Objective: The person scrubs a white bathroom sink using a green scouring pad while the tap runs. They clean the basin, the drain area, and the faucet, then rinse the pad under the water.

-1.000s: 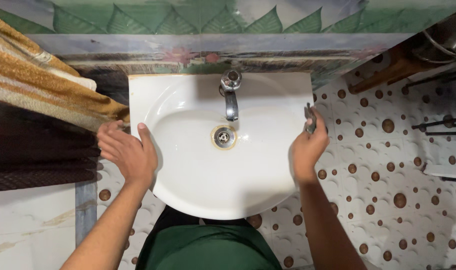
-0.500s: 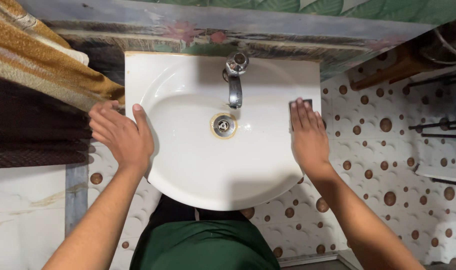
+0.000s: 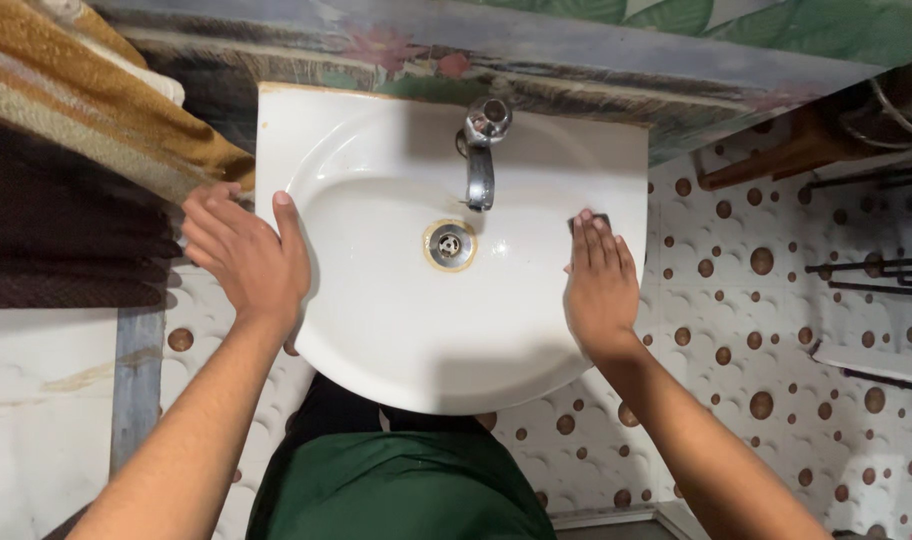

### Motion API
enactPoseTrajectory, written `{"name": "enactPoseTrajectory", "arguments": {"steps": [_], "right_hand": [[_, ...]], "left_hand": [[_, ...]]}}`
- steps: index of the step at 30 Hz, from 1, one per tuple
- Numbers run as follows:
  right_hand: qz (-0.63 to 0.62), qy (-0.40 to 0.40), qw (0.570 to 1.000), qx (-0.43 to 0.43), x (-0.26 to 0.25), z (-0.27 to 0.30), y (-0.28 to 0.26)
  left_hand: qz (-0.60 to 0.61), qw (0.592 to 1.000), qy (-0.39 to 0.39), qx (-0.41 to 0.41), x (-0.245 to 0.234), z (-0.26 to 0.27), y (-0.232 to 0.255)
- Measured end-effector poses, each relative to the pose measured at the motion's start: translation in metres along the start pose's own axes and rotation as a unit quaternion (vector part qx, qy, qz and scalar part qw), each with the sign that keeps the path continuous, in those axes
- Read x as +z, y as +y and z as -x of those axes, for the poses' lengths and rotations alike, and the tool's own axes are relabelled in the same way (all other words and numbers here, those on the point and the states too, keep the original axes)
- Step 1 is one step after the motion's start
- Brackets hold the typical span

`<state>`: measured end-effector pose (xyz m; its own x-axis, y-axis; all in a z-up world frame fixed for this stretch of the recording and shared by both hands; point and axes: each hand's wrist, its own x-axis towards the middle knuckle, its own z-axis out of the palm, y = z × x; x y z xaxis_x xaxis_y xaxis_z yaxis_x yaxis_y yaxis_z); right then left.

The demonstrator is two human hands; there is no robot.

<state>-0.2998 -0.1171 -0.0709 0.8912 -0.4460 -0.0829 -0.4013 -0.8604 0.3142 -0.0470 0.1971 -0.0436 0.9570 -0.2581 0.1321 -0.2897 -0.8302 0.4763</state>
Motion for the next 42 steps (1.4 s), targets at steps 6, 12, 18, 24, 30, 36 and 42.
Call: {"name": "enactPoseTrajectory", "arguments": {"steps": [6,12,18,24,30,36,42], "right_hand": [[-0.017,0.034,0.999,-0.016,-0.009,-0.027,0.0],[-0.079,0.01,0.994,-0.07,-0.018,-0.001,0.021],[0.04,0.023,0.993,-0.105,-0.015,-0.025,0.012],[0.037,-0.001,0.991,-0.131,-0.031,-0.003,0.038],[0.1,0.058,0.982,-0.152,-0.018,-0.03,0.027],[0.087,0.034,0.981,-0.168,-0.026,-0.019,0.041],[0.141,-0.011,0.976,-0.163,-0.029,-0.013,0.042]], "left_hand": [[-0.008,1.0,-0.025,-0.003,0.002,-0.003,-0.003],[-0.016,1.0,-0.009,0.009,0.003,-0.002,-0.004],[-0.011,1.0,-0.013,-0.003,0.001,-0.002,-0.003],[-0.009,1.0,-0.012,-0.002,-0.002,0.0,0.001],[-0.016,1.0,0.016,0.012,0.004,0.003,-0.008],[-0.034,0.999,0.01,0.026,0.011,0.003,-0.008],[-0.058,0.997,0.024,0.053,0.018,0.007,-0.017]]}}
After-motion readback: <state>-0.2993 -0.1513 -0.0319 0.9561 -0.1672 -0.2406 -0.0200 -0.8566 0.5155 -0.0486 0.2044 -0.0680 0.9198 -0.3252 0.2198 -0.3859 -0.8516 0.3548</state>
